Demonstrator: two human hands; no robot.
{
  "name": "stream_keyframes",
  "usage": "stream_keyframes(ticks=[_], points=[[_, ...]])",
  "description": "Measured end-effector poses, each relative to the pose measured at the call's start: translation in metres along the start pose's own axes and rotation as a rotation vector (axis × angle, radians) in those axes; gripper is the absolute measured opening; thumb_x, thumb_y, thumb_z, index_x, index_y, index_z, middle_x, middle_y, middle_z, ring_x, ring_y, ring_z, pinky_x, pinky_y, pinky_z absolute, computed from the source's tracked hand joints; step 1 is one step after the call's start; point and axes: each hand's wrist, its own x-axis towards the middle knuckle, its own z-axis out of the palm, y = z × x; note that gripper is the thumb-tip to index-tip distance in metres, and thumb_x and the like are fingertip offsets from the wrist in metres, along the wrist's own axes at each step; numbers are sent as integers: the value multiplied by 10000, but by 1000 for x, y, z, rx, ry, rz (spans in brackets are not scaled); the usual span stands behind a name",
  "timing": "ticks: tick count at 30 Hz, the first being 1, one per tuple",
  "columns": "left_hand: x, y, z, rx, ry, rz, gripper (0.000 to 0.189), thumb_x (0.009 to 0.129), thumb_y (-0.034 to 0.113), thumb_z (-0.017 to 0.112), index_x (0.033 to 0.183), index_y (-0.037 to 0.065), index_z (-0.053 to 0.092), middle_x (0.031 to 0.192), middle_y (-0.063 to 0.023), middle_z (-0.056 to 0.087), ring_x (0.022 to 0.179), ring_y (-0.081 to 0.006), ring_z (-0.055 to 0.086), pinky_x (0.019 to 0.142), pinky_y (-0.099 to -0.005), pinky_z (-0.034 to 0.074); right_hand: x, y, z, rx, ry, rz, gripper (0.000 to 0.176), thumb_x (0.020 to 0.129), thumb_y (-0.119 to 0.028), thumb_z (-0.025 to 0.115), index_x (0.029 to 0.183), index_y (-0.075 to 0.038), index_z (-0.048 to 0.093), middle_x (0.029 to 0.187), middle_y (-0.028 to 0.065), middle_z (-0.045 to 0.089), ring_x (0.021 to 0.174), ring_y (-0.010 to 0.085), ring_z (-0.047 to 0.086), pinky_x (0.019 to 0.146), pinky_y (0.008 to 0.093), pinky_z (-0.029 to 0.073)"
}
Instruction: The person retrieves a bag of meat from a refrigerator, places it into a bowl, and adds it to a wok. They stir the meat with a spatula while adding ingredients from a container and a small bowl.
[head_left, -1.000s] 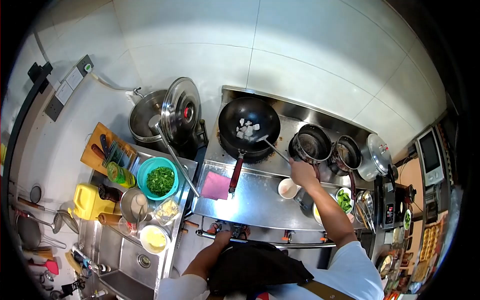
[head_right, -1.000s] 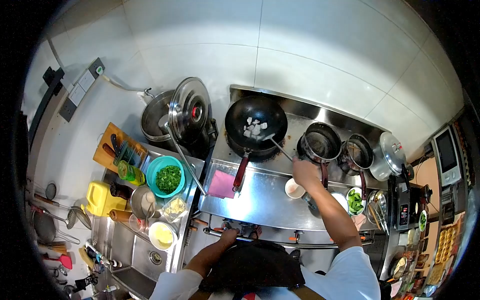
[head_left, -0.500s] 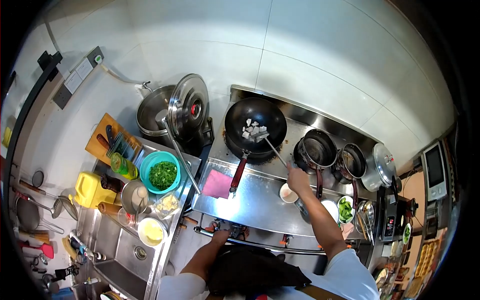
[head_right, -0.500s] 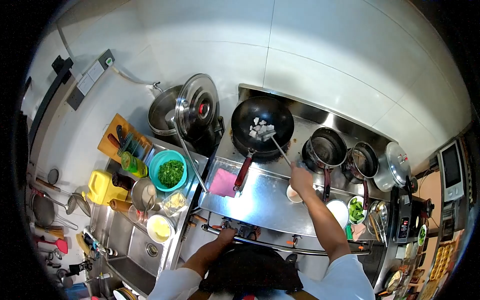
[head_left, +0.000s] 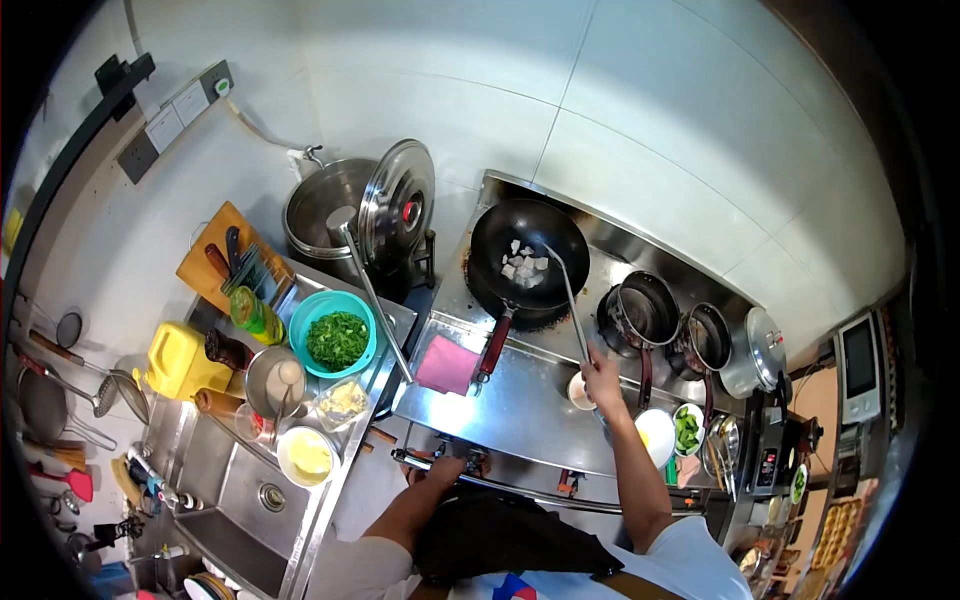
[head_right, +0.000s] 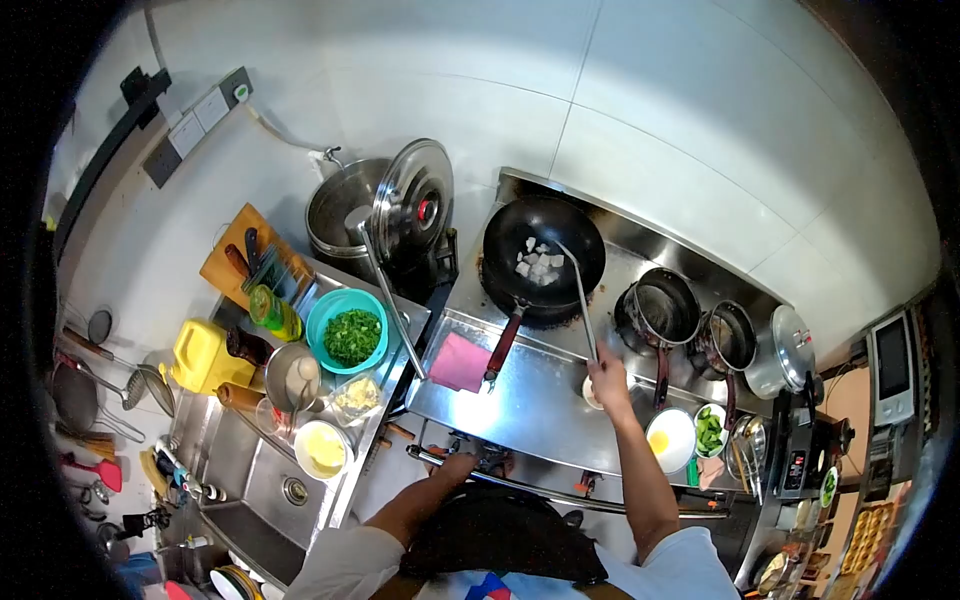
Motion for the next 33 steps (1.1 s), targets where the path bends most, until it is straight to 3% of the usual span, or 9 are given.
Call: stream_keyframes(ticks=[1,5,12,17,18,23,25,31,33], points=[[1,0,0,1,-8,24,199,832,97,488,983,62,613,937,-173,655,873,-345,642,735,-450,513,-10,-9,1,174,-16,104,453,896,-122,521,1341,-80,449,569,-16,443,393,70,386,335,248,305],[5,-5,7,-29,35,36,205,830,110,505,1001,60,607,946,-175,657,864,-347,646,733,-457,516,-37,-33,7,413,-52,320,483,906,-127,513,1373,-80,398,593,-17,460,394,77,359,331,248,281],[0,-1,-10,-3,-98,6,266,898,182,480,1129,108,587,1014,-171,648,942,-338,631,793,-454,502,-64,-62,19,480,-77,340,474,917,-141,529,1362,-59,388,614,-17,464,389,69,356,324,238,281],[4,-7,0,-22,-57,37,251,892,153,453,1076,85,609,993,-181,651,932,-337,635,781,-449,506,-75,-65,25,498,-73,303,392,916,-153,535,1291,-65,460,614,-23,467,377,60,354,318,226,282],[1,-7,-3,-31,-35,49,243,886,139,449,1049,71,617,982,-184,653,924,-336,637,775,-449,507,-78,-68,26,506,-46,298,300,903,-163,561,1189,-79,526,591,-29,438,364,67,351,314,247,268],[-2,-8,-6,-23,2,108,226,881,119,438,991,46,620,939,-175,660,874,-337,646,731,-457,513,-88,-74,31,526,-14,299,349,897,-170,573,1211,-35,502,592,-26,443,365,65,356,315,245,284],[3,-11,0,-18,13,139,223,882,118,435,981,41,619,928,-170,661,856,-338,649,718,-460,514,-93,-74,34,554,-6,317,427,905,-174,564,1295,-48,446,616,-21,470,372,59,359,322,229,285],[9,-18,10,45,10,169,257,875,114,445,1087,43,572,886,-185,654,828,-341,647,695,-458,512,-101,-67,39,635,42,288,482,894,-177,585,1317,-24,413,620,-12,473,371,62,366,325,233,286],[12,-25,16,-24,83,271,301,867,101,460,1156,56,527,883,-189,648,845,-349,638,711,-451,505,-103,-66,38,634,48,291,471,889,-180,591,1303,-23,431,609,-16,471,367,63,371,324,233,287]])
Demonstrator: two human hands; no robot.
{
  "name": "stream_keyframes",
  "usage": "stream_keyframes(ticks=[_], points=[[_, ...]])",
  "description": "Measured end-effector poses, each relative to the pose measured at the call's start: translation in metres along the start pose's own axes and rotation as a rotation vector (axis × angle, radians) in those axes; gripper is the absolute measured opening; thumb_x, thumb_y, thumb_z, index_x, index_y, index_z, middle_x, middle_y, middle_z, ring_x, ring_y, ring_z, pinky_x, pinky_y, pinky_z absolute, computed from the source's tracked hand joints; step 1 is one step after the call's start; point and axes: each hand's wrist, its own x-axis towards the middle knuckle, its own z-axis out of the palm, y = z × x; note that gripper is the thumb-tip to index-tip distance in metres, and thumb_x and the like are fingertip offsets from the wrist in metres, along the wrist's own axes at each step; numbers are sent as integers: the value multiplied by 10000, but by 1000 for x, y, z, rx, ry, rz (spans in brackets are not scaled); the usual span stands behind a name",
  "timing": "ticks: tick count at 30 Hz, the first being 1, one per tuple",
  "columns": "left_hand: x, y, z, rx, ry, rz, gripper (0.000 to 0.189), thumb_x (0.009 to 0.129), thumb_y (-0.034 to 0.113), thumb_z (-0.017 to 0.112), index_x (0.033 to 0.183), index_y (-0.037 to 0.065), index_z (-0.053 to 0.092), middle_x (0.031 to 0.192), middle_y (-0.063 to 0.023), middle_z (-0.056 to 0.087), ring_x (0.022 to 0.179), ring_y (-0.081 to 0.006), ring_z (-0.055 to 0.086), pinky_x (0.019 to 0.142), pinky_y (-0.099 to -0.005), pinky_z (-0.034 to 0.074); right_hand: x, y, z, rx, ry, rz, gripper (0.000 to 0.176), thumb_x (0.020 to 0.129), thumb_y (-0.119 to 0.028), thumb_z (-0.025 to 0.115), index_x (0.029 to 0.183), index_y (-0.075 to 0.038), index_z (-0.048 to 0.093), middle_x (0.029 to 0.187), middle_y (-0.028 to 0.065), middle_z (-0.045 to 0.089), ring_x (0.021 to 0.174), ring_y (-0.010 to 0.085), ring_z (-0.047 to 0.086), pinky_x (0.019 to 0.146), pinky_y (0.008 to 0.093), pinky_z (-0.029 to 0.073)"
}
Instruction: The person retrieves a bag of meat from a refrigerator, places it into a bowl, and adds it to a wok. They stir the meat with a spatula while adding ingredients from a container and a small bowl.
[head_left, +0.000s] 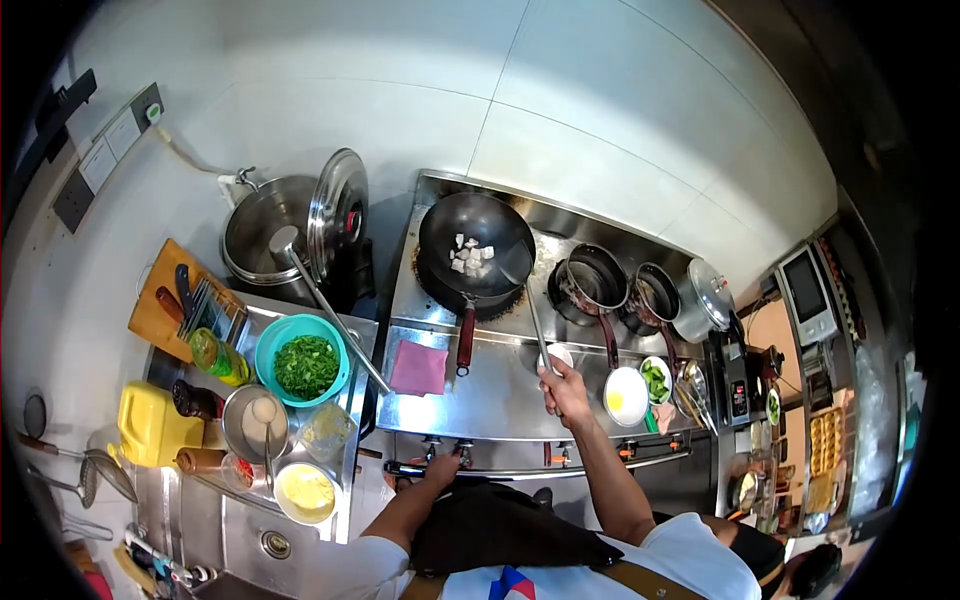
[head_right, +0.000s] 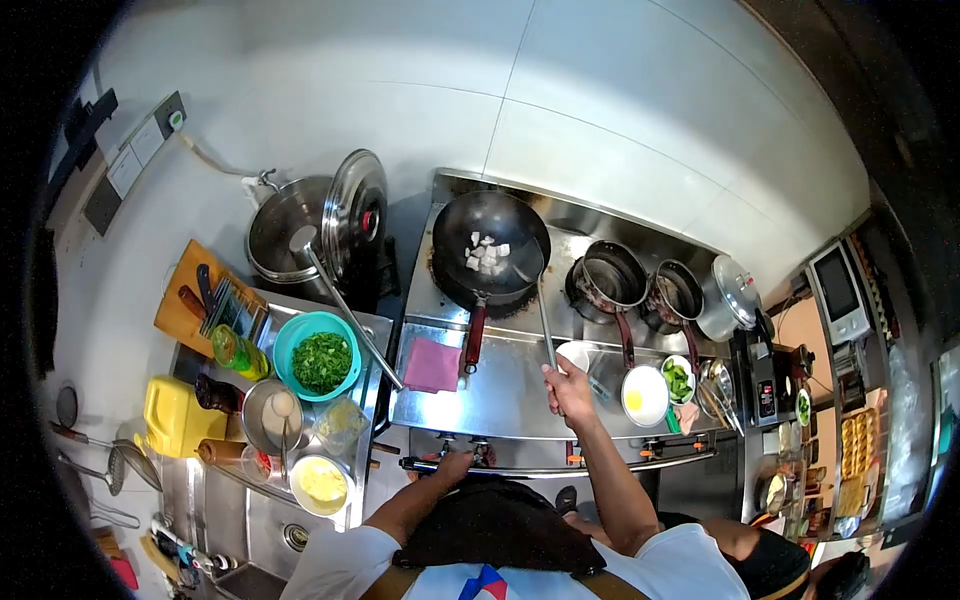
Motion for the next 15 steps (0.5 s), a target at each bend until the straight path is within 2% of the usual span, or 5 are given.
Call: stream_keyframes(ticks=[4,7,9,10,15], points=[[4,-3,3,-56,-66,-94,274,854,88,474,1117,59,545,900,-193,644,868,-349,629,740,-452,494,-5,0,-5,2,-44,-5,441,891,-174,586,1285,-27,455,603,-20,475,367,61,382,327,229,291],[-5,-3,6,-274,82,-40,260,839,115,511,1086,52,563,896,-184,644,860,-344,627,742,-451,483,5,17,-12,-41,-48,-220,484,892,-186,590,1317,-23,424,595,-14,481,387,73,417,332,231,340],[-31,32,-58,-415,62,-190,279,838,175,562,1079,35,568,905,-179,644,871,-331,626,748,-422,480,18,29,-18,-150,-67,-187,265,897,-131,532,1148,-45,534,584,-18,466,409,70,428,344,235,352],[-40,33,-63,-425,81,-241,279,838,175,562,1079,35,568,905,-179,644,871,-331,626,748,-422,480,10,18,-13,-176,-9,-110,83,878,-149,532,891,-69,550,587,-23,459,386,67,396,326,227,311],[-90,30,-109,-735,339,-506,394,891,305,561,1166,24,539,1065,-139,627,995,-254,605,849,-337,465,12,20,-7,-192,-71,-91,152,898,-160,507,1013,-77,562,591,-38,410,377,48,341,304,221,276]])
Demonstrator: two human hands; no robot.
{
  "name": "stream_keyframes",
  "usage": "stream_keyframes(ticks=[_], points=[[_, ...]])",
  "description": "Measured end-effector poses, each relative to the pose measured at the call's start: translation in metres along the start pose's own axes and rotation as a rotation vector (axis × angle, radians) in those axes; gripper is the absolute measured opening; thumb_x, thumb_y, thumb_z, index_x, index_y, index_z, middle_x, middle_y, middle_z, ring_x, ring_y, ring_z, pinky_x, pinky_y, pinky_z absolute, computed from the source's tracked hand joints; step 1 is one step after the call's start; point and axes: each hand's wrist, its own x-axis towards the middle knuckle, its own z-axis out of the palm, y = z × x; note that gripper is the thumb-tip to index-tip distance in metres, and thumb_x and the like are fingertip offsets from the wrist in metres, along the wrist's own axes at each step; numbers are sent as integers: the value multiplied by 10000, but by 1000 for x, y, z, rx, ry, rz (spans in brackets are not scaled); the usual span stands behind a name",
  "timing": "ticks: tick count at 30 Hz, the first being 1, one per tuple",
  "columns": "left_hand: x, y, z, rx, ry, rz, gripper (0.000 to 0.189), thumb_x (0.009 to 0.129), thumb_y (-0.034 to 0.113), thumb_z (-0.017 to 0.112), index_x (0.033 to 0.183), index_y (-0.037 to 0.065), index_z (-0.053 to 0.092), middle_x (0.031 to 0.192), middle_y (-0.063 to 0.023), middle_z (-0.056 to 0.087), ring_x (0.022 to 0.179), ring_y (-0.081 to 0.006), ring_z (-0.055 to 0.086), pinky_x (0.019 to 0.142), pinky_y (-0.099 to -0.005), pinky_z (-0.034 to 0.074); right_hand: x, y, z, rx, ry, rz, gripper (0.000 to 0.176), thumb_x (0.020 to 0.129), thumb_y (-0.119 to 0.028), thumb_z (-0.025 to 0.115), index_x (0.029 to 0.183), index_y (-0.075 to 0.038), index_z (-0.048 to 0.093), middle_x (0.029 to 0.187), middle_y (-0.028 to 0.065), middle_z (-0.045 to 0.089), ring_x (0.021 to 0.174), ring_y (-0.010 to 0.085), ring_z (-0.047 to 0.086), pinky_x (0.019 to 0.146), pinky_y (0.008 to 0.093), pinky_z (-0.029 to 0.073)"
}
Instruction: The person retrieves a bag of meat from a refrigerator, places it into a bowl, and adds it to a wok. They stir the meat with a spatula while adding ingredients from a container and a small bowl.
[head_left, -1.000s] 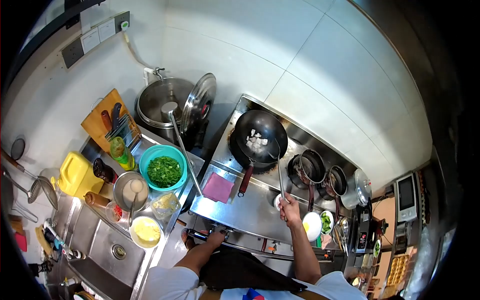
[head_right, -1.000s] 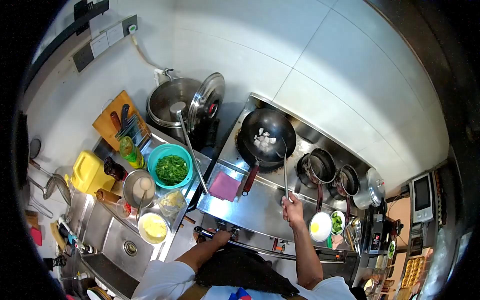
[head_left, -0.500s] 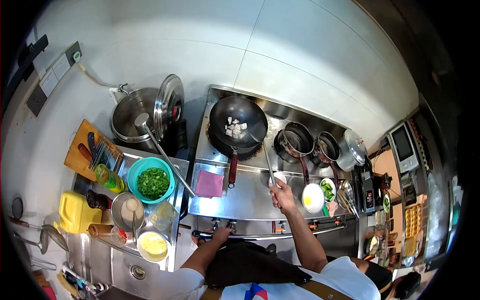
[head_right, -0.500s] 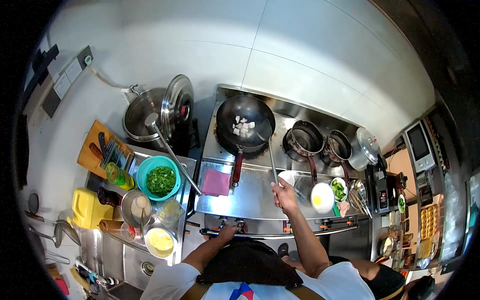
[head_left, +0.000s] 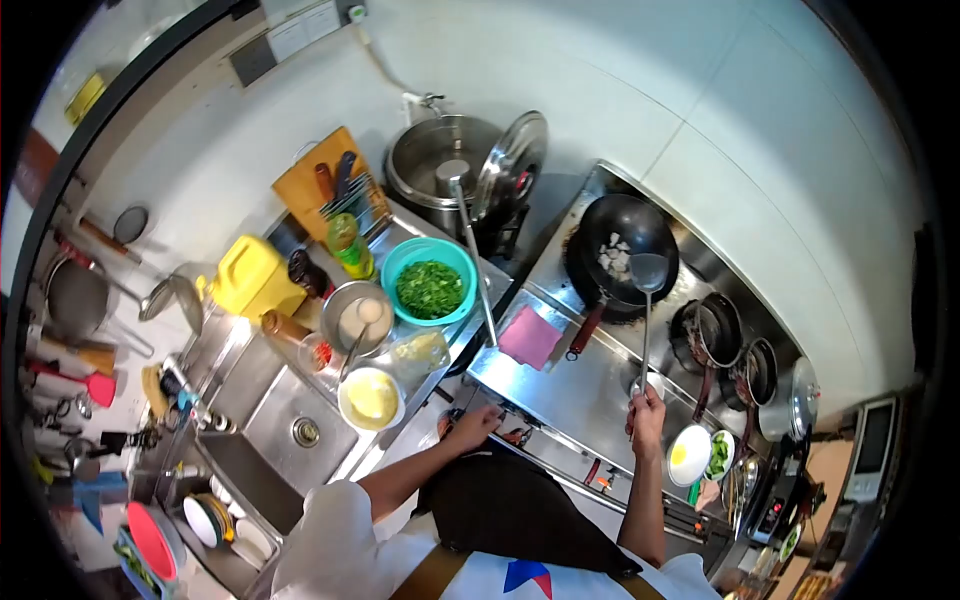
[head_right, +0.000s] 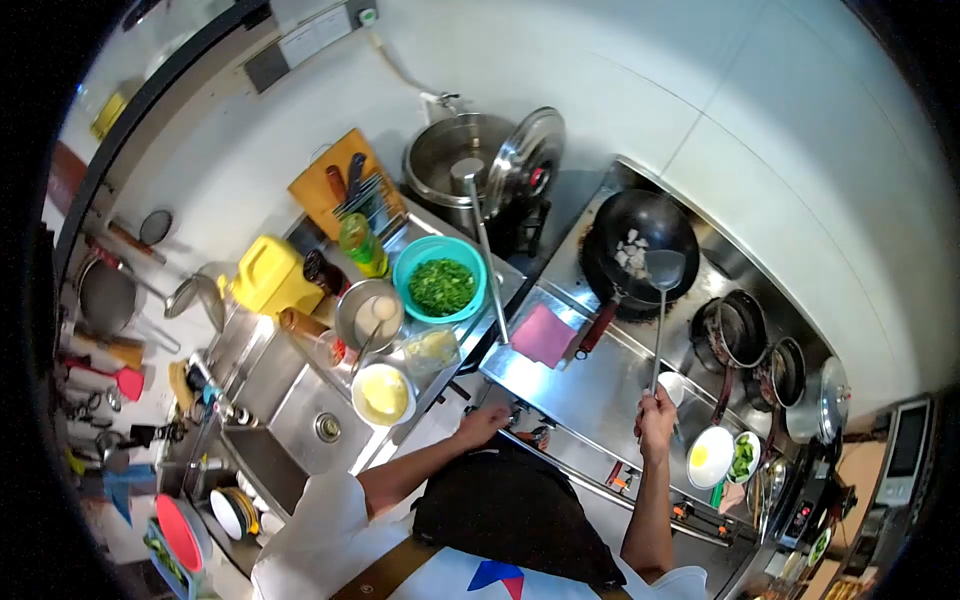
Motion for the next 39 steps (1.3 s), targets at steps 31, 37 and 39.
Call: stream_keyframes(ticks=[31,37,39], points=[[-24,-59,-243,-831,1232,-60,321,920,376,535,855,63,567,634,-50,569,498,-129,529,438,-265,432,-25,-3,51,-147,-390,-44,454,906,-211,554,1324,-56,470,624,-45,442,469,40,384,405,207,312],[-59,-16,-250,113,1184,-93,327,934,304,502,910,13,649,729,-160,633,634,-271,607,593,-368,478,-32,-10,54,-168,-409,-60,443,906,-191,547,1321,-54,478,616,-58,435,478,36,382,419,205,311],[-59,-16,-244,331,1197,-66,310,931,285,501,943,14,651,777,-192,647,708,-336,627,654,-397,485,-35,-12,54,-160,-401,-49,439,907,-186,545,1321,-55,479,615,-61,435,476,33,380,419,204,308]])
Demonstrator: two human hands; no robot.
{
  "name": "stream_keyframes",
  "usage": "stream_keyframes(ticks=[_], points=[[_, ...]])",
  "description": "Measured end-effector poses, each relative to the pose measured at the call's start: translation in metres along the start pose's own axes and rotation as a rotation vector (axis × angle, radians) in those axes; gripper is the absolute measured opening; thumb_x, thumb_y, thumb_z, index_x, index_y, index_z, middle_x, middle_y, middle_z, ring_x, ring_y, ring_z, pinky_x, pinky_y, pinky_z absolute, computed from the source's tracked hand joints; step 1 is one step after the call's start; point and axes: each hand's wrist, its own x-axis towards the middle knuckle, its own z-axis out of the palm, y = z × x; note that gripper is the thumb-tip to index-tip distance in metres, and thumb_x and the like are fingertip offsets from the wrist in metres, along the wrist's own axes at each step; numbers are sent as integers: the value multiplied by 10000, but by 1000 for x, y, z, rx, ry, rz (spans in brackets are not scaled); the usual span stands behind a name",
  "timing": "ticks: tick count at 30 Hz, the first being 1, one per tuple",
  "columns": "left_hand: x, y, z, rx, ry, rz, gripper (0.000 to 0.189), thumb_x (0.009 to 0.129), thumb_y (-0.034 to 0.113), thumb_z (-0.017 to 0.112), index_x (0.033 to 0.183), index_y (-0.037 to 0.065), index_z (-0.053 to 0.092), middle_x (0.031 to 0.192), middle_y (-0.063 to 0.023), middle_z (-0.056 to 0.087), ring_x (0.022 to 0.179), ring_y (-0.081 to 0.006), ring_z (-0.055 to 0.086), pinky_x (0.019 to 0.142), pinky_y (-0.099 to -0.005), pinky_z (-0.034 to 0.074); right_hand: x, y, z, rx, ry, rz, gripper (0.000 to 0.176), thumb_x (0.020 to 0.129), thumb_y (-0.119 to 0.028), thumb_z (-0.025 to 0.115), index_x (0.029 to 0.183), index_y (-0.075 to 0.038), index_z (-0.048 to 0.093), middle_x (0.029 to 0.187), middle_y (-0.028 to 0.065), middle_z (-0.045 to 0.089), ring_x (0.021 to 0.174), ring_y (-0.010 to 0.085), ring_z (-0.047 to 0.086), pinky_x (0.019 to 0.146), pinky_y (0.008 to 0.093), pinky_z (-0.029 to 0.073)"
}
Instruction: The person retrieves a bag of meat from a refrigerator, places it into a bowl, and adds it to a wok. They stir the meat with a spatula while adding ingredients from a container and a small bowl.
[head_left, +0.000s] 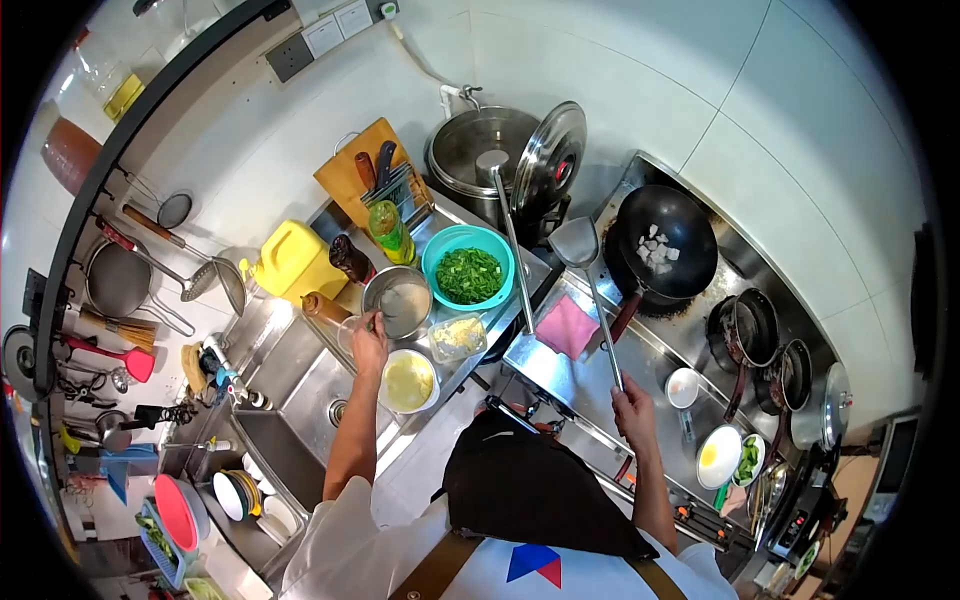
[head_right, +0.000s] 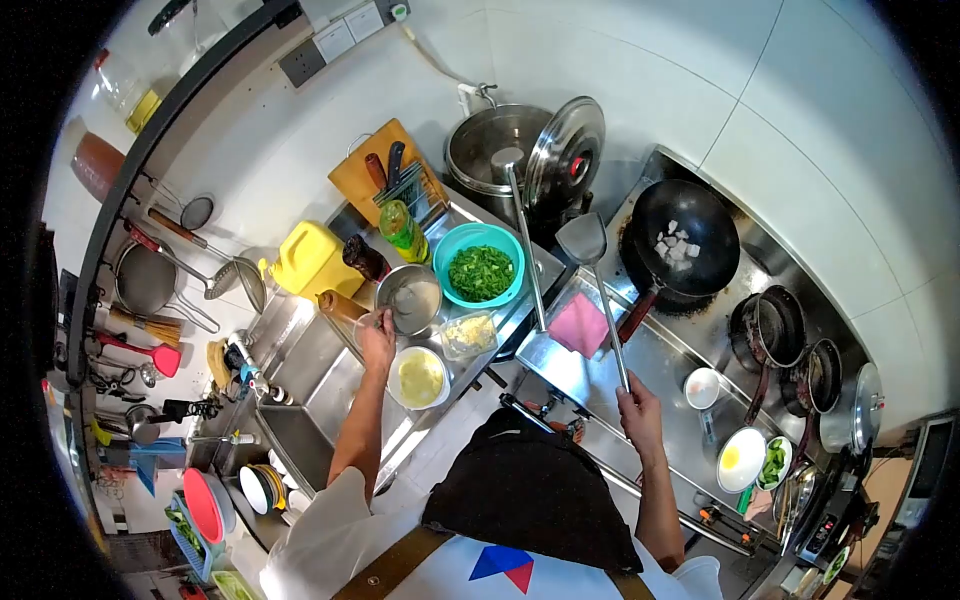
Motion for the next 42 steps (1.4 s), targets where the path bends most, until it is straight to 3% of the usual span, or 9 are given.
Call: stream_keyframes(ticks=[2,4,6,9,22,27,33,35,42], points=[[-3,-15,16,19,46,137,284,921,271,513,961,27,652,865,-222,646,831,-405,607,731,-426,475,-1,-1,3,-26,-1,7,438,911,-187,546,1323,-56,477,615,-65,436,473,28,374,419,200,304],[-13,10,9,-16,45,105,291,924,266,511,962,12,647,847,-219,650,807,-387,618,724,-411,477,0,-2,7,-27,-5,4,437,912,-190,548,1322,-56,478,615,-65,438,473,27,372,420,199,301],[-16,14,11,-208,-35,-46,300,925,256,533,956,-27,628,743,-134,616,684,-207,592,655,-312,463,1,-3,9,-28,-11,2,437,914,-193,550,1322,-55,478,616,-65,439,473,26,369,421,198,299],[-18,16,18,-427,-86,-185,323,940,280,518,976,-26,616,730,-82,601,651,-152,564,619,-278,452,2,-5,12,-35,-24,2,442,912,-196,558,1324,-57,477,619,-66,442,475,26,364,422,200,295],[-20,-12,39,-426,3,-37,311,949,279,508,980,-16,603,718,-60,587,611,-115,553,538,-243,464,6,-15,38,-86,-110,-68,411,912,-151,552,1306,-47,494,647,-61,451,526,37,378,463,210,322],[-28,3,29,-873,76,-418,309,954,268,501,998,-18,608,650,-38,558,561,-101,519,498,-232,431,5,-18,48,-112,-173,-106,411,909,-150,555,1305,-54,498,661,-58,465,546,45,393,485,220,341],[-39,9,1,-773,107,-339,309,956,271,493,1022,-8,608,662,-39,566,545,-97,502,490,-239,413,4,-21,64,-278,-255,-160,442,902,-203,577,1295,-21,489,821,33,591,722,84,498,681,244,446],[-39,8,-2,-718,121,-294,335,960,288,477,1018,-12,615,654,-38,569,541,-97,502,498,-245,420,8,-17,70,-291,-288,-172,446,901,-203,580,1299,-22,486,806,34,584,712,86,493,669,247,442],[-34,-5,8,-1043,149,-544,327,951,290,499,966,-16,613,643,-62,584,497,-112,516,451,-243,412,20,-12,89,-300,-359,-335,446,903,-207,580,1301,-30,483,761,38,556,672,115,483,631,271,432]])
